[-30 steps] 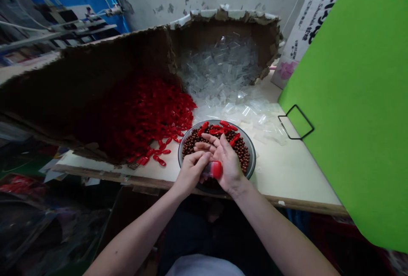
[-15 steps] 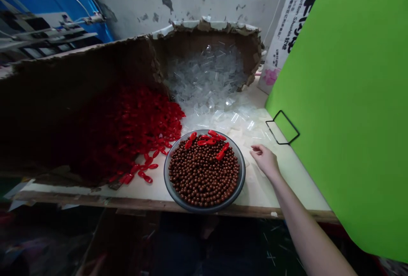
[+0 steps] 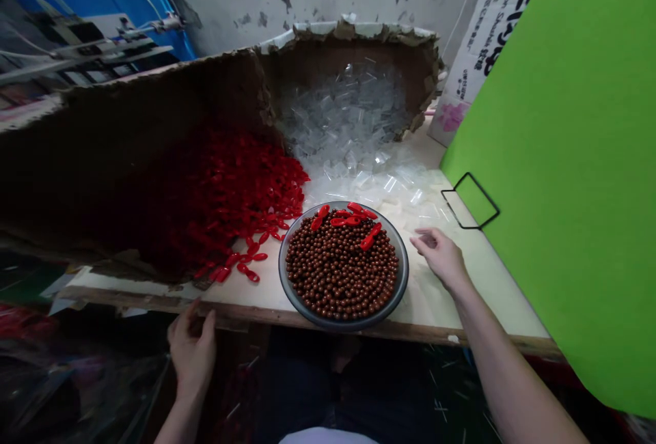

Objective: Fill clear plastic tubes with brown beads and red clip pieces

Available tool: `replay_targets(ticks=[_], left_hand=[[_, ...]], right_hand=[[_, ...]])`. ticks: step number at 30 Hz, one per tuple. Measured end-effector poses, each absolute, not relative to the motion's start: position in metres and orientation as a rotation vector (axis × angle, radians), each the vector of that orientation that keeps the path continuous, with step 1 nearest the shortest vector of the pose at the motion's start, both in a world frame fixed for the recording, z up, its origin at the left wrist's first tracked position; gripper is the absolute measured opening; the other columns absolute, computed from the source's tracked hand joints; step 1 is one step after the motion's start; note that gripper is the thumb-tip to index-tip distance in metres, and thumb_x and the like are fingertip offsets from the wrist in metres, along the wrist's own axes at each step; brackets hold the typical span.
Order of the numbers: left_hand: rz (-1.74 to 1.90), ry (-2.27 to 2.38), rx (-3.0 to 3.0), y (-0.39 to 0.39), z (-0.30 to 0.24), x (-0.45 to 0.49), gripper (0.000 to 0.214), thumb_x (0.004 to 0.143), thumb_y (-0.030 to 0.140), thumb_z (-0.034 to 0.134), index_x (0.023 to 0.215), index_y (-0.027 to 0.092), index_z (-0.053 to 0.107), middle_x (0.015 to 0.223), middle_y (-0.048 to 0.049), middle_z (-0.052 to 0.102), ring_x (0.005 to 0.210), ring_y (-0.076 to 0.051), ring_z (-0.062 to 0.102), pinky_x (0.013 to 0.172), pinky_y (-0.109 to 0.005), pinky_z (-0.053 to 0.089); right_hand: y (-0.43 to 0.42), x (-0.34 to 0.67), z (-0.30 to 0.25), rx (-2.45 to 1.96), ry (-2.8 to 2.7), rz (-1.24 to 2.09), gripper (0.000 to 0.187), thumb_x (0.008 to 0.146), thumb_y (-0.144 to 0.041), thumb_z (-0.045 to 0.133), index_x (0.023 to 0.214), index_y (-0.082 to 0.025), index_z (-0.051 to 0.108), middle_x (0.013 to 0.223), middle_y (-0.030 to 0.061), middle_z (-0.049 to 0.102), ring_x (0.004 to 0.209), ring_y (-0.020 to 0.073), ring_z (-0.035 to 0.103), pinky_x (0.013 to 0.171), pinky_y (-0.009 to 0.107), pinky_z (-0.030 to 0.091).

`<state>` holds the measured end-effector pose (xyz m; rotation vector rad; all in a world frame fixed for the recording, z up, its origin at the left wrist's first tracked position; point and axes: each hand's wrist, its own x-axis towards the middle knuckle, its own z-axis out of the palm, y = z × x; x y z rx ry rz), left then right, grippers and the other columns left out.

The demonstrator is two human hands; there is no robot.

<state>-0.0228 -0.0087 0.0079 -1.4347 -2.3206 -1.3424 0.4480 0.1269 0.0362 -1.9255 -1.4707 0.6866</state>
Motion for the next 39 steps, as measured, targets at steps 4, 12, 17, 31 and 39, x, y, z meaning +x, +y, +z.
replay_targets(ticks=[4,12,17,31,39], left_hand=[[-1.626,-2.056,-1.82,0.038,0.059,0.059,0.038,0.083,0.023,0.056,0.121,0.027,0.056,0.124,-0.0063,0.055,0.118,-0.023,0.052,0.106,-0.043,0.04],[-1.232,-2.073,-2.388,0.08,0.063,0.142,0.04,0.088,0.016,0.045,0.128,0.018,0.051,0.129,-0.0112,0.055,0.119,-0.024,0.05,0.104,-0.045,0.039],[-1.054,-2.046,-2.424,0.077,0.062,0.138,0.038,0.089,0.017,0.041,0.125,0.017,0.054,0.129,-0.0108,0.056,0.122,-0.024,0.049,0.105,-0.043,0.037],[-0.734,-2.019,-2.729,0.082,0.065,0.163,0.043,0.09,0.014,0.033,0.13,0.009,0.049,0.137,-0.0164,0.051,0.128,-0.026,0.047,0.107,-0.044,0.036],[-1.772,-2.122,-2.557,0.087,0.07,0.155,0.037,0.09,0.016,0.037,0.12,0.018,0.059,0.121,-0.0084,0.064,0.113,-0.018,0.059,0.102,-0.035,0.045]], right_hand=[[0.108,0.418,0.085,-1.492,-1.564,0.949,0.038,0.087,-0.042,0.055,0.12,-0.025,0.057,0.113,0.0072,0.066,0.1,0.0213,0.063,0.088,0.038,0.051],[0.106,0.367,0.106,-1.169,-1.7,1.186,0.027,0.085,-0.035,0.061,0.107,-0.021,0.061,0.11,0.0073,0.067,0.101,0.0212,0.064,0.094,0.04,0.048],[0.114,0.372,0.087,-1.45,-2.324,0.57,0.015,0.084,-0.022,0.056,0.094,-0.022,0.068,0.098,0.007,0.066,0.089,0.0206,0.062,0.081,0.035,0.051],[0.122,0.327,0.055,-1.437,-2.246,0.786,0.025,0.073,-0.01,0.057,0.094,-0.018,0.067,0.094,0.0055,0.071,0.09,0.0224,0.065,0.085,0.034,0.047],[0.122,0.328,0.065,-1.181,-1.816,1.312,0.027,0.075,-0.034,0.068,0.095,-0.017,0.061,0.097,0.0038,0.071,0.091,0.019,0.066,0.086,0.034,0.049]])
